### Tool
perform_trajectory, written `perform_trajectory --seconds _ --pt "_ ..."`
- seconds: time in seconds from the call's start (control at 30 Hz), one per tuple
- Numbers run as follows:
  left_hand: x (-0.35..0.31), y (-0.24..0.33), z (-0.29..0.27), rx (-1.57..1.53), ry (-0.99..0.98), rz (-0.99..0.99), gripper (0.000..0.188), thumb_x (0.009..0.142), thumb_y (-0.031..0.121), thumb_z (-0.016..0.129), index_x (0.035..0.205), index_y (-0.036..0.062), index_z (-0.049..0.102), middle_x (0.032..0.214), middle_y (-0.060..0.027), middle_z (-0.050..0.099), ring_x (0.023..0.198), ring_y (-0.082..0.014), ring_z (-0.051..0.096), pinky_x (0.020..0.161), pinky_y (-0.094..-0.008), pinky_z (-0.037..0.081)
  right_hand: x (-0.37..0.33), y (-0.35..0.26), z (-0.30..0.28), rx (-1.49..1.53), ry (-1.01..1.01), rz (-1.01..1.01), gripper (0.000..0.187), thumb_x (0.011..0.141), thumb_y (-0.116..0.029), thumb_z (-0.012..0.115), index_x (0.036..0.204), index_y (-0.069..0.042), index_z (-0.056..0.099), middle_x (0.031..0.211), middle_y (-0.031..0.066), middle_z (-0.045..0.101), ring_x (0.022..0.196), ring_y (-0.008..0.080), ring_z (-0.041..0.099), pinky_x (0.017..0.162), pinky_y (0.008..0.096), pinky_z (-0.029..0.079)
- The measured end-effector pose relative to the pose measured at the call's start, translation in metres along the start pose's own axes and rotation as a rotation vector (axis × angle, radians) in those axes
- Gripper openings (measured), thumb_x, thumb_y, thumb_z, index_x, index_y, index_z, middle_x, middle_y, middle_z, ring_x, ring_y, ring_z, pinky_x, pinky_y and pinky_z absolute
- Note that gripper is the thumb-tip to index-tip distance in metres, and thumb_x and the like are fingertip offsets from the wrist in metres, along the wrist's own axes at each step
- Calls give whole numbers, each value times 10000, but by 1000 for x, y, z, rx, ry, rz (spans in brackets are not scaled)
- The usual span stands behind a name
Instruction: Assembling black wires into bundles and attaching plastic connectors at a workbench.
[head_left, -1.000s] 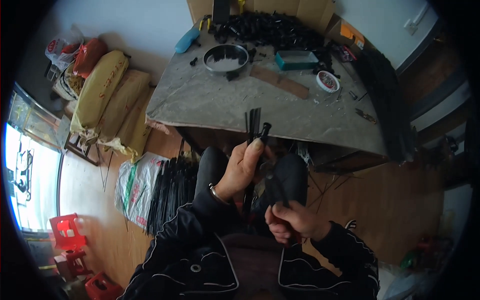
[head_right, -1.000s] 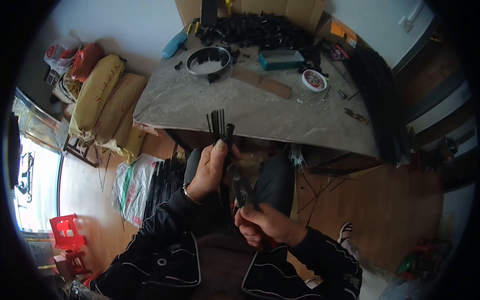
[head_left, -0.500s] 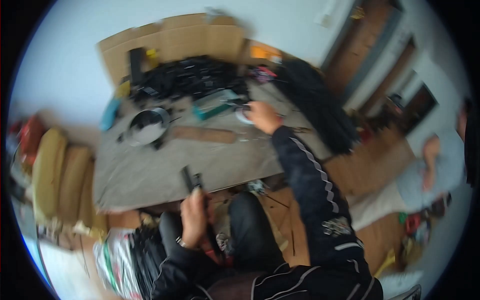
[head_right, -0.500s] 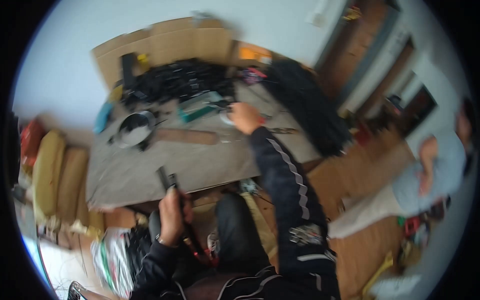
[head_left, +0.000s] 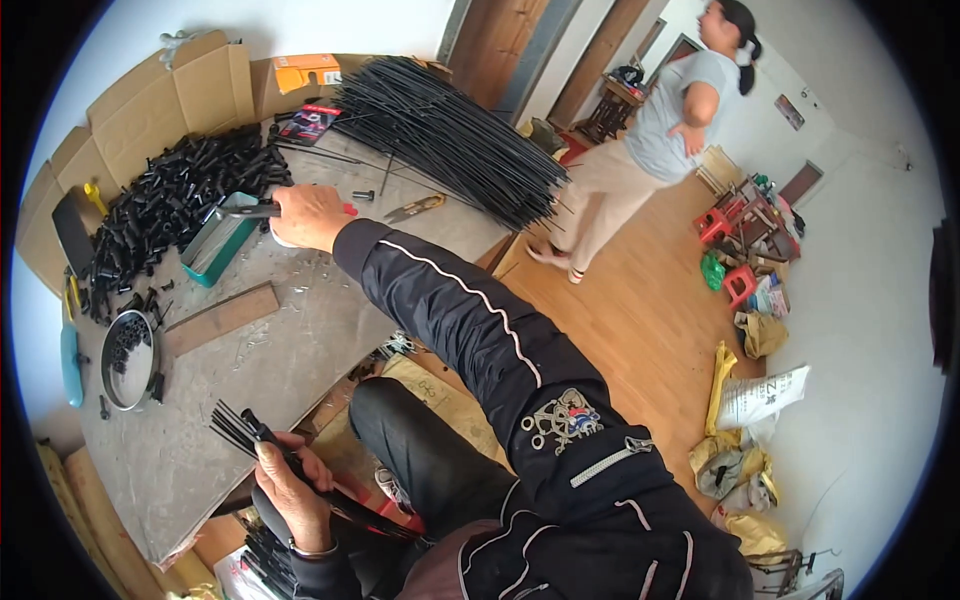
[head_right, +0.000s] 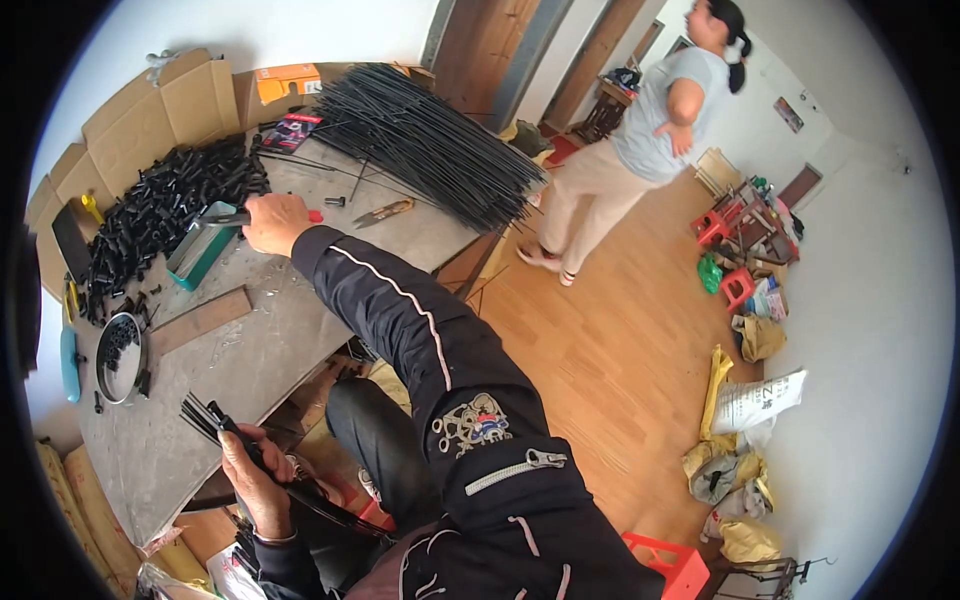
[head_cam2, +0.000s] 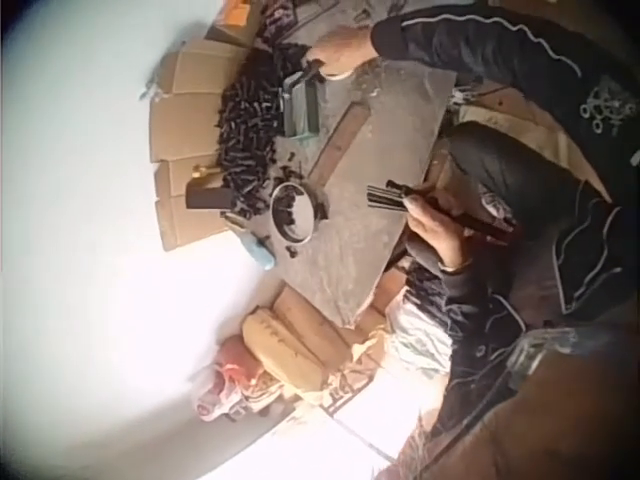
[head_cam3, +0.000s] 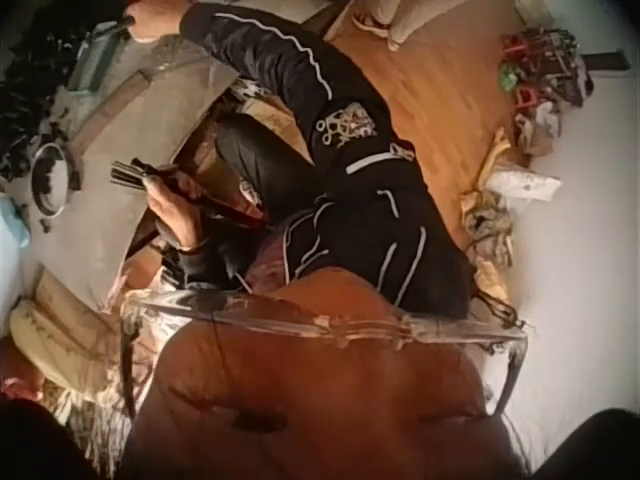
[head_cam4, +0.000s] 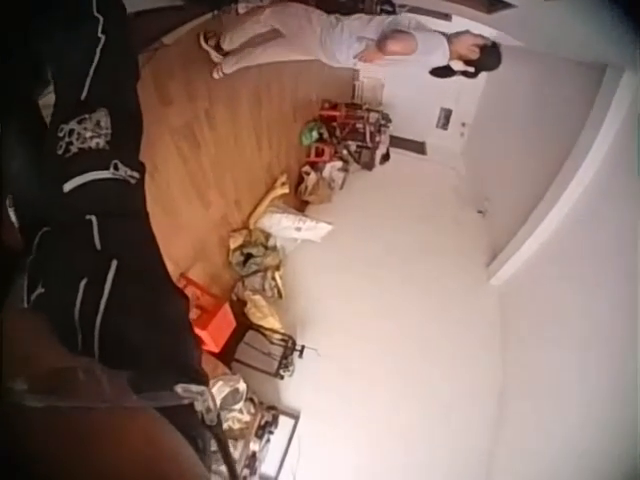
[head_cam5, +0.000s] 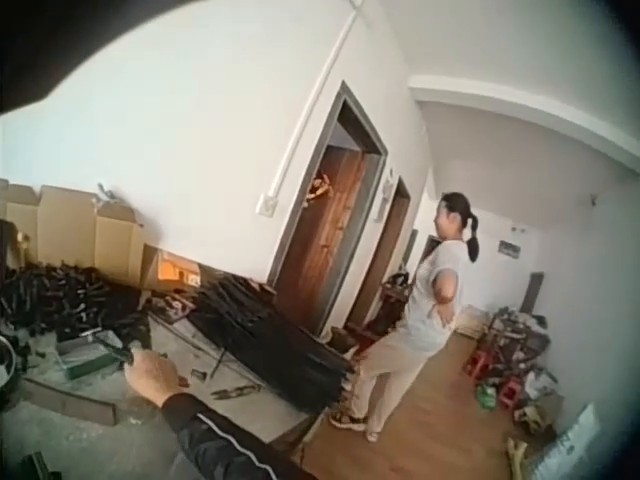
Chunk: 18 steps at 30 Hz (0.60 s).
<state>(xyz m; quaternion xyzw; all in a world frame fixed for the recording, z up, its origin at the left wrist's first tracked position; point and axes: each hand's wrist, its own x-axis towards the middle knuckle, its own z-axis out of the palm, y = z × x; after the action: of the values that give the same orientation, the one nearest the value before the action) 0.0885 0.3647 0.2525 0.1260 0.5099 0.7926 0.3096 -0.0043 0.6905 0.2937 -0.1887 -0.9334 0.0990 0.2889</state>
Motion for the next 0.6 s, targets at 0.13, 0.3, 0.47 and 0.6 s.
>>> perform_trajectory --seconds 0.13,0.3,0.47,0.6 --pt "-7 2 -1 -3 16 34 502 982 497 410 916 7 498 521 -7 382 376 -95 357 364 -238 316 -23 -32 -28 785 -276 248 174 720 -213 627 733 -41 606 601 57 570 546 174 545 527 348 420" --pt "-17 6 18 46 26 69 512 979 518 396 1028 23 521 554 15 378 396 -72 332 357 -228 273 -134 -95 -69 1224 -487 212 156 761 -180 639 696 -74 545 601 -55 464 600 57 471 532 275 371" --pt "-34 12 30 101 89 151 482 983 506 399 889 46 511 581 -5 432 417 -76 386 374 -219 293 -207 -134 -81 892 -231 156 143 765 -144 656 779 -46 553 711 140 565 669 308 579 599 387 426" --pt "-57 28 26 226 230 144 477 1000 456 357 805 61 537 565 -1 456 426 -82 409 380 -227 303 -226 -158 -86 849 4 75 120 739 -82 629 831 -54 557 732 139 553 698 317 587 614 386 450"
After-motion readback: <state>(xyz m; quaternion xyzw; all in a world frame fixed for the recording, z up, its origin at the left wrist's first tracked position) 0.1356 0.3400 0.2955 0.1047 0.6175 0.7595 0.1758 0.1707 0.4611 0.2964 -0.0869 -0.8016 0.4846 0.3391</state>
